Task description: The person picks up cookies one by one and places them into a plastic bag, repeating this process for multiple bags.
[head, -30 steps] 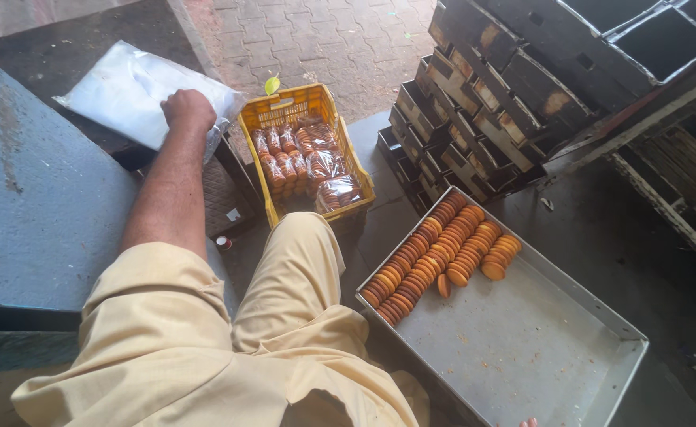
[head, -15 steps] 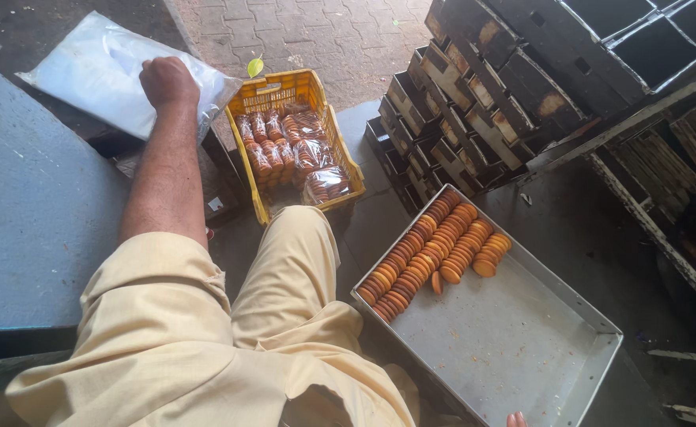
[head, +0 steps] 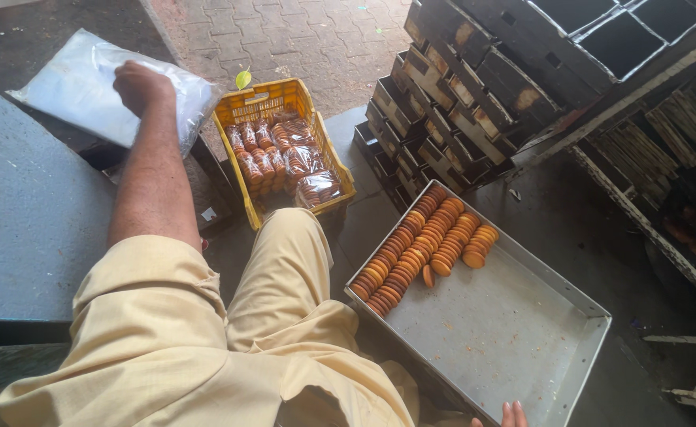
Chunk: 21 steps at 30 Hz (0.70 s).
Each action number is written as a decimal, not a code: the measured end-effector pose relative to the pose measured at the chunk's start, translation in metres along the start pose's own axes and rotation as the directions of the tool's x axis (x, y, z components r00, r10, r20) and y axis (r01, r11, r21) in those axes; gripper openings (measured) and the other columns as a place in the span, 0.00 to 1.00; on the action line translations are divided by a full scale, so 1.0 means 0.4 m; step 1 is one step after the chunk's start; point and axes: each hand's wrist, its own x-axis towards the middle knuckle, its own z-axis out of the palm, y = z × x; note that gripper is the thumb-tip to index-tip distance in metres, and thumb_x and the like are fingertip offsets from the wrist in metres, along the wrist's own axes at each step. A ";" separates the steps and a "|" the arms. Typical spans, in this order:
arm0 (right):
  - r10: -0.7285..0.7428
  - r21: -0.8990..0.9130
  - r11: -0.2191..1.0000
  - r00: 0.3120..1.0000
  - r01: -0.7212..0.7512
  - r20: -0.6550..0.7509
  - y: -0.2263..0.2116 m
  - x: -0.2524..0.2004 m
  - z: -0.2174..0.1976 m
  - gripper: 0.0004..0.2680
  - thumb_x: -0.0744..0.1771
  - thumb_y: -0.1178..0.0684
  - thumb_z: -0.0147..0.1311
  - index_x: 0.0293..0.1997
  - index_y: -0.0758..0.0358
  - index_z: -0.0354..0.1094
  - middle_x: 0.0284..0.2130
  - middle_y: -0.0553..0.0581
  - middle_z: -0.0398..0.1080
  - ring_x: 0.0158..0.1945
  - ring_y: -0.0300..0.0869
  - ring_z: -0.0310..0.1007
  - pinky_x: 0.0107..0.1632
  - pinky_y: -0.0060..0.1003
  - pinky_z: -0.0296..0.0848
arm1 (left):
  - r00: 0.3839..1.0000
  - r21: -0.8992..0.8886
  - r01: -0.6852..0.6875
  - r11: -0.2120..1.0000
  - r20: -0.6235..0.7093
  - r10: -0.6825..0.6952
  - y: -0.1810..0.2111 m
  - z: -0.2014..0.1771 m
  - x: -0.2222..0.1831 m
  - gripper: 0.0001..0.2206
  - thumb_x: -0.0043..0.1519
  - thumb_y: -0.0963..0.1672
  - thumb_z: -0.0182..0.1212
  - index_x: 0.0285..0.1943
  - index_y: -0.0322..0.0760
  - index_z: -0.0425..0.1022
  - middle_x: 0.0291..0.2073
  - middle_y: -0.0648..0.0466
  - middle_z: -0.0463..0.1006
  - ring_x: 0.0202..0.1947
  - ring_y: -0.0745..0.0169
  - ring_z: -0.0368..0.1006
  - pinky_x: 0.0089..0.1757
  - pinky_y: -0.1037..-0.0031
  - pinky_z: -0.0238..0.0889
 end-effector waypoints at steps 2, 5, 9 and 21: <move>0.002 0.000 1.000 1.000 -0.002 -0.003 -0.002 0.003 0.000 0.22 0.71 0.41 0.45 0.63 0.74 0.60 0.58 0.72 0.65 0.61 0.59 0.69 0.65 0.48 0.70 | 0.987 -0.117 0.153 0.981 0.066 -0.146 -0.011 -0.006 0.026 0.11 0.76 0.41 0.39 0.55 0.30 0.69 0.51 0.42 0.75 0.50 0.52 0.79 0.47 0.69 0.77; 0.000 0.006 1.000 1.000 0.000 -0.011 -0.014 0.005 0.009 0.22 0.71 0.40 0.45 0.63 0.74 0.60 0.58 0.72 0.65 0.62 0.59 0.69 0.65 0.49 0.70 | 0.884 -0.329 -0.120 0.937 -0.465 -0.049 -0.012 -0.020 0.053 0.08 0.70 0.41 0.44 0.51 0.31 0.68 0.44 0.45 0.77 0.44 0.57 0.80 0.44 0.74 0.79; -0.015 0.010 1.000 1.000 0.015 -0.002 -0.026 0.001 0.012 0.23 0.71 0.39 0.45 0.64 0.74 0.60 0.58 0.73 0.64 0.62 0.60 0.68 0.65 0.49 0.70 | 0.908 -0.647 -0.242 0.723 -0.414 -0.067 0.058 -0.053 0.078 0.11 0.70 0.44 0.40 0.55 0.37 0.66 0.45 0.49 0.81 0.43 0.63 0.84 0.41 0.73 0.77; 0.026 0.057 0.998 0.999 -0.024 -0.022 -0.047 -0.045 -0.017 0.24 0.71 0.35 0.45 0.63 0.70 0.61 0.59 0.70 0.64 0.63 0.58 0.68 0.64 0.51 0.71 | 0.836 0.815 -0.434 0.383 0.207 0.508 -0.028 0.060 -0.215 0.27 0.60 0.48 0.62 0.65 0.29 0.69 0.58 0.32 0.72 0.31 0.58 0.82 0.22 0.74 0.72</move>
